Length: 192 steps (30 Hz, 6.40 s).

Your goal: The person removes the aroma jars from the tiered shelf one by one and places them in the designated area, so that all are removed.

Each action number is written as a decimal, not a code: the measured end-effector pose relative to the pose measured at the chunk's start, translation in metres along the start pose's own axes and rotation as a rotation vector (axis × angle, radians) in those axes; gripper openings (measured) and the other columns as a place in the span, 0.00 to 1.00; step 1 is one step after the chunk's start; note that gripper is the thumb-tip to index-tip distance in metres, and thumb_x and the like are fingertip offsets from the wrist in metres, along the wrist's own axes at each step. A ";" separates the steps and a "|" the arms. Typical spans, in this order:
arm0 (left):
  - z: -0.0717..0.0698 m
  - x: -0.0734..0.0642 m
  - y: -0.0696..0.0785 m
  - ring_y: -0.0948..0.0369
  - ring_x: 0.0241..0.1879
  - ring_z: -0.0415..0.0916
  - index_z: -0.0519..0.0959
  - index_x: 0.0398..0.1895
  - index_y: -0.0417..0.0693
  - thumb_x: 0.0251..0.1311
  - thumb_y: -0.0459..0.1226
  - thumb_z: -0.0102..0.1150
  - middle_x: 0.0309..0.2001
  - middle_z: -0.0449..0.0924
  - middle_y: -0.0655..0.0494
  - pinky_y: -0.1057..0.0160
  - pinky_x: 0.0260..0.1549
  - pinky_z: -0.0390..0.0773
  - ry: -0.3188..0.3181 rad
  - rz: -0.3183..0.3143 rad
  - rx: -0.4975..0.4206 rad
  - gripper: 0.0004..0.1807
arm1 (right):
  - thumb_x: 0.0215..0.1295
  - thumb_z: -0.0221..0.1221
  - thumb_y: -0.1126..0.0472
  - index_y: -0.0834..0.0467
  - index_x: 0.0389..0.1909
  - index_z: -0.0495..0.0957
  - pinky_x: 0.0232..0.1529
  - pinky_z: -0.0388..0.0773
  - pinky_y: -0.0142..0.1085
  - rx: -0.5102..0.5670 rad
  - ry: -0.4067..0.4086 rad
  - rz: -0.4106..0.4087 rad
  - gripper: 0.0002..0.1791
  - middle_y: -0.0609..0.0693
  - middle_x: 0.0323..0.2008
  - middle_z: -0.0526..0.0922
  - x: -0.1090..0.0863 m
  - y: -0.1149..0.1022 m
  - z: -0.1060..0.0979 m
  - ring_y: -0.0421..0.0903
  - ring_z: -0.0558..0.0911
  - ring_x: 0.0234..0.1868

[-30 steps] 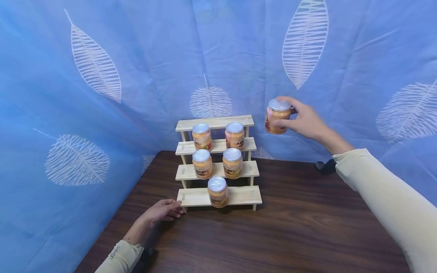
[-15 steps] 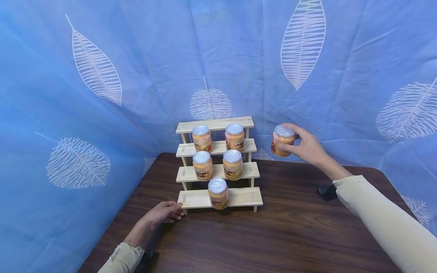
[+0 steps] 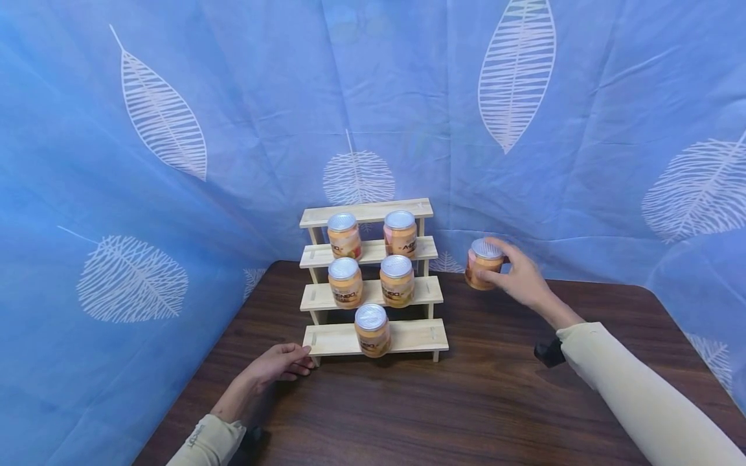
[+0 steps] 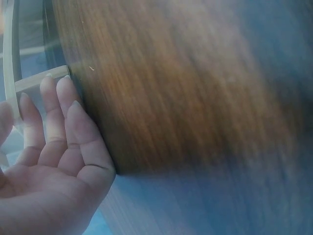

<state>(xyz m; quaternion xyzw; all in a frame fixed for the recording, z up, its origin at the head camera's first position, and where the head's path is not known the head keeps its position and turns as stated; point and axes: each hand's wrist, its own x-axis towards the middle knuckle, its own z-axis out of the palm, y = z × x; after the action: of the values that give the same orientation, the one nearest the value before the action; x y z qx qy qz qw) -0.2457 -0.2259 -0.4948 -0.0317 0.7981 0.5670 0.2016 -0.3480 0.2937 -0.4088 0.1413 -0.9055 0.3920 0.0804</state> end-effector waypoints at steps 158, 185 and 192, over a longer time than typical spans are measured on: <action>-0.002 0.003 -0.002 0.60 0.38 0.85 0.78 0.43 0.40 0.71 0.54 0.54 0.42 0.88 0.49 0.60 0.39 0.79 -0.003 -0.007 -0.009 0.23 | 0.72 0.54 0.41 0.47 0.78 0.55 0.64 0.70 0.56 -0.024 -0.256 -0.218 0.38 0.59 0.72 0.66 0.104 -0.244 0.087 0.58 0.70 0.70; -0.003 0.005 -0.002 0.60 0.38 0.85 0.79 0.42 0.42 0.71 0.53 0.54 0.42 0.88 0.49 0.59 0.39 0.79 -0.008 -0.002 -0.003 0.22 | 0.64 0.64 0.45 0.46 0.76 0.60 0.59 0.74 0.55 -0.077 -0.242 -0.066 0.41 0.56 0.70 0.71 0.118 -0.237 0.124 0.58 0.75 0.65; -0.003 0.006 -0.002 0.61 0.37 0.84 0.79 0.41 0.43 0.71 0.53 0.54 0.40 0.88 0.52 0.61 0.38 0.78 -0.014 -0.007 -0.013 0.21 | 0.62 0.65 0.48 0.45 0.75 0.62 0.59 0.73 0.55 -0.071 -0.229 -0.028 0.40 0.55 0.68 0.74 0.117 -0.239 0.128 0.58 0.76 0.64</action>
<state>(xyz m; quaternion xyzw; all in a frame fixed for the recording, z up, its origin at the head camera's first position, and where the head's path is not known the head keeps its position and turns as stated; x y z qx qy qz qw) -0.2513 -0.2284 -0.4982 -0.0318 0.7927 0.5718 0.2091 -0.3867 0.0218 -0.3015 0.1947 -0.9201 0.3397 -0.0132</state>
